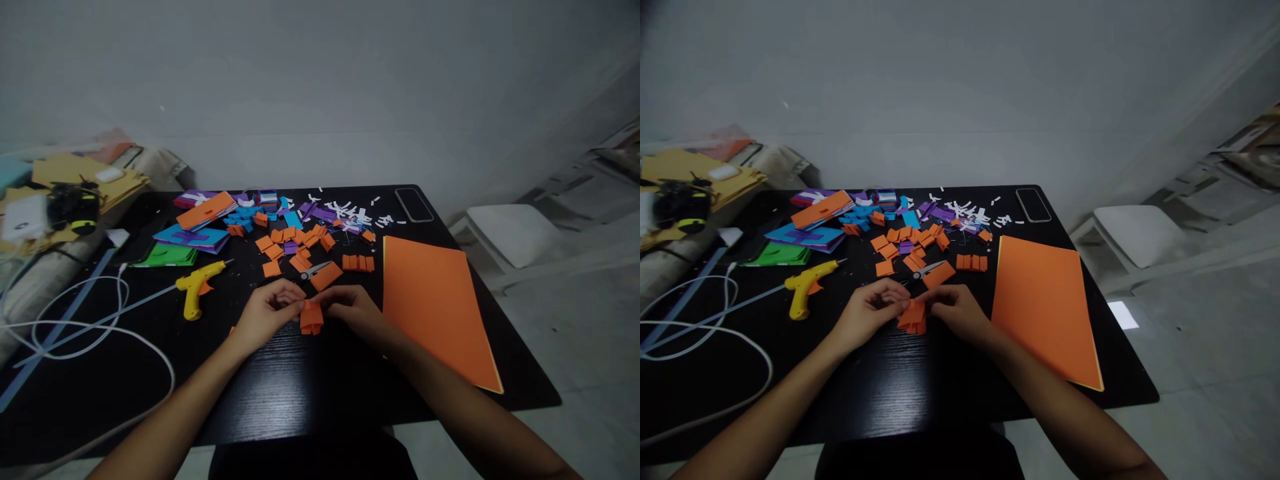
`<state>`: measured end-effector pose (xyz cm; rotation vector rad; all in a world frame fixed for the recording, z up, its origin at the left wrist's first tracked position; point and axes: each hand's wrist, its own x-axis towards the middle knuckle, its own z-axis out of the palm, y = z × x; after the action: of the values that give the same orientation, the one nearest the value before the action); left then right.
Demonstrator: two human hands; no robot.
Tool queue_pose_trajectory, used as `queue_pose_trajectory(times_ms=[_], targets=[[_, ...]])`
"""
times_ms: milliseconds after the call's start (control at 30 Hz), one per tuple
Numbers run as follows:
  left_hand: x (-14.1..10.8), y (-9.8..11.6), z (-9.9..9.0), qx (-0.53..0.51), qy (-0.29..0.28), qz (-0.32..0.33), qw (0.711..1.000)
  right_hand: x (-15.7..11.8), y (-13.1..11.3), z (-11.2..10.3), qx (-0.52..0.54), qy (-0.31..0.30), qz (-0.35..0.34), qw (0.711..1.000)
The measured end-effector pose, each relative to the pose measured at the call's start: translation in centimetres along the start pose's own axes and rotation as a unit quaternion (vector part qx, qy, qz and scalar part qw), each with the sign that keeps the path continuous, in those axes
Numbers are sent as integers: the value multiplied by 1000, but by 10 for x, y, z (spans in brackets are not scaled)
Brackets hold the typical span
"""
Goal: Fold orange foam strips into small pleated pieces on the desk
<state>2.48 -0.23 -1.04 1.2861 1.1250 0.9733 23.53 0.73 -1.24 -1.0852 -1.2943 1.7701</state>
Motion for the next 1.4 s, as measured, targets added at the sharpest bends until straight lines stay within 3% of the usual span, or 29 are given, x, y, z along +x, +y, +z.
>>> queue_pose_trajectory(times_ms=[167,400,533,767,867,967,1167,1400], targets=[[-1,-3,0,35,19,26,999,0,5,1,22,-40,-19,999],[-8,-7,1,126,1,78,989,6,18,3,0,58,-88,994],[-10,-6,4,141,-26,92,985,6,20,4,-12,72,-91,993],[-6,-8,2,230,39,158,960,1,16,7,-118,132,-110,978],[-7,-7,1,217,56,195,955,0,17,9,-140,121,-94,978],[-7,-7,1,215,44,217,951,0,19,11,-96,91,-98,986],[-6,-9,0,215,48,209,953,-1,21,10,-57,83,-158,982],[-4,-9,2,164,59,164,971,-1,20,10,-76,111,-163,977]])
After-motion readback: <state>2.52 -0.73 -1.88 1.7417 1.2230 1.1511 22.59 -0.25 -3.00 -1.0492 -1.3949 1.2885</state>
